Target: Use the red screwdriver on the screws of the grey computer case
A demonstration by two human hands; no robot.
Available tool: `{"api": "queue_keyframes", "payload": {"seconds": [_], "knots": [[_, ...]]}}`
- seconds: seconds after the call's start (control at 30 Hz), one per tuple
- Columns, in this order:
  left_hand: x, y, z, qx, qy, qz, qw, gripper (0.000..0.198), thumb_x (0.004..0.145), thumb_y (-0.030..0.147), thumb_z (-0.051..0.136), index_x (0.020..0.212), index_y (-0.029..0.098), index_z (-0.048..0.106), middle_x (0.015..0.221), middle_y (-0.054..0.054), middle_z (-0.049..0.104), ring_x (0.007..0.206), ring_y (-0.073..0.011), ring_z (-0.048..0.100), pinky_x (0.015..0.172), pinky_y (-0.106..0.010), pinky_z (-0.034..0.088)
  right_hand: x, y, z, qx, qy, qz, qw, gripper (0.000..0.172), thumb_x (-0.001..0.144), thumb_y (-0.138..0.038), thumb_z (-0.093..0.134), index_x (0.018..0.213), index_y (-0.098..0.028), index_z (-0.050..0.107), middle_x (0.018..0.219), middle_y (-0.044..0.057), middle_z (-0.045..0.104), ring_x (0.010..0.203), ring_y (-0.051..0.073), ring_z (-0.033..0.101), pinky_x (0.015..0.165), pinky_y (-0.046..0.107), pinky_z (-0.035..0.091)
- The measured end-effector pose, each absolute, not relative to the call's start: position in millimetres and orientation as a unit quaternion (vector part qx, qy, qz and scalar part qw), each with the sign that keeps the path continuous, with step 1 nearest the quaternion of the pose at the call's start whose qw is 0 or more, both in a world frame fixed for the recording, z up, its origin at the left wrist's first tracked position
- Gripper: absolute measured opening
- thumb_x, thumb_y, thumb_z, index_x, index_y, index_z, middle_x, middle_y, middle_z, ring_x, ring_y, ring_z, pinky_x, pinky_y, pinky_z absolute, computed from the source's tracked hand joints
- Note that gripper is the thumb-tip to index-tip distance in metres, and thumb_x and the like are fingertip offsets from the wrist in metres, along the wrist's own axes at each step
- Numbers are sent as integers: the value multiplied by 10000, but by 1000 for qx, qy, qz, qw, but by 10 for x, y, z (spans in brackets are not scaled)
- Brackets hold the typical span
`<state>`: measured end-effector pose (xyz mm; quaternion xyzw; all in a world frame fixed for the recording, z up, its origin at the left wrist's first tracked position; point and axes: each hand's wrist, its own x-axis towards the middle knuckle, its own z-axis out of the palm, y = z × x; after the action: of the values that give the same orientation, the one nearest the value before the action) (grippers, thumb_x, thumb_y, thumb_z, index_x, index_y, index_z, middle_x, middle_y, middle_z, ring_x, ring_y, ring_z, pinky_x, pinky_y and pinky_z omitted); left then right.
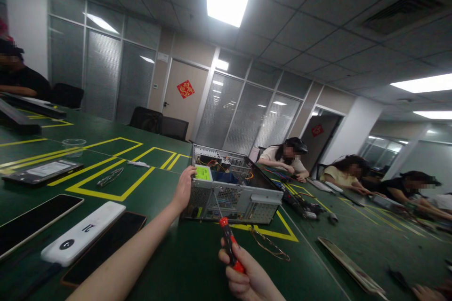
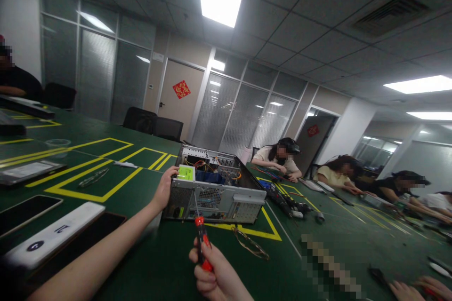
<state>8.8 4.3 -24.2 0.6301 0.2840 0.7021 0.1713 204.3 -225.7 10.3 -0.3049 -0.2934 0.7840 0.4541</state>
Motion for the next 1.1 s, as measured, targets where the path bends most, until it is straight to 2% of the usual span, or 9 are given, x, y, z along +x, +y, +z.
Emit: {"api": "queue_keyframes", "payload": {"seconds": [0.1, 0.2, 0.33, 0.43, 0.63, 0.8, 0.87, 0.97, 1.1], "knots": [[97, 44, -242, 629, 284, 704, 168, 490, 1027, 523, 242, 1061, 225, 630, 1292, -106, 652, 1314, -228, 549, 1185, -455, 381, 2039, -2281, 165, -296, -304, 786, 450, 483, 736, -456, 870, 1094, -203, 669, 715, -60, 591, 421, -15, 196, 425, 148, 110], [102, 45, -242, 628, 286, 705, 167, 486, 1029, 517, 244, 1057, 227, 633, 1285, -101, 657, 1314, -226, 551, 1184, -457, 385, 2051, -2310, 265, -276, -300, 811, 420, 529, 741, -427, 834, 1188, -212, 650, 881, 25, 700, 504, 38, 373, 491, 179, 223], [100, 55, -246, 629, 283, 705, 164, 480, 1030, 508, 247, 1058, 230, 637, 1289, -100, 659, 1324, -231, 549, 1190, -465, 387, 2064, -2330, 317, -273, -323, 799, 429, 483, 734, -290, 825, 1179, -206, 657, 1018, 82, 740, 625, 79, 530, 582, 198, 331], [97, 66, -255, 631, 281, 705, 163, 479, 1029, 505, 251, 1062, 227, 640, 1292, -104, 660, 1324, -236, 551, 1187, -470, 394, 2061, -2316, 267, -296, -335, 769, 457, 527, 736, -333, 872, 1195, -190, 657, 1014, 91, 734, 696, 98, 596, 613, 197, 378], [101, 72, -263, 627, 282, 707, 169, 473, 1031, 504, 255, 1068, 227, 636, 1298, -105, 658, 1327, -231, 547, 1197, -471, 380, 2077, -2255, 192, -272, -296, 770, 496, 457, 688, -416, 907, 960, -126, 681, 706, -33, 547, 508, 11, 321, 447, 131, 230], [98, 54, -254, 628, 286, 703, 174, 462, 1033, 495, 259, 1074, 228, 634, 1305, -101, 654, 1340, -230, 538, 1201, -470, 372, 2091, -2253, 151, -322, -271, 777, 468, 420, 660, -334, 929, 926, -166, 651, 849, -5, 634, 478, -24, 214, 412, 98, 105], [97, 48, -251, 628, 284, 704, 174, 463, 1034, 492, 258, 1074, 228, 636, 1304, -102, 654, 1334, -230, 539, 1199, -466, 372, 2086, -2253, 120, -330, -281, 776, 459, 418, 683, -321, 920, 972, -177, 653, 794, -30, 614, 453, -28, 157, 412, 113, 73], [99, 49, -250, 629, 280, 705, 171, 483, 1033, 509, 249, 1069, 222, 636, 1294, -105, 657, 1325, -232, 544, 1196, -464, 373, 2096, -2246, 112, -304, -302, 786, 445, 464, 732, -412, 875, 1078, -193, 655, 688, -77, 529, 440, -7, 169, 429, 151, 86], [102, 61, -254, 630, 279, 706, 161, 502, 1034, 524, 233, 1072, 220, 631, 1283, -102, 661, 1320, -224, 548, 1187, -451, 386, 2148, -2238, 189, -254, -322, 816, 408, 566, 738, -430, 806, 1226, -202, 631, 911, 16, 676, 528, 40, 377, 495, 189, 202]]}}
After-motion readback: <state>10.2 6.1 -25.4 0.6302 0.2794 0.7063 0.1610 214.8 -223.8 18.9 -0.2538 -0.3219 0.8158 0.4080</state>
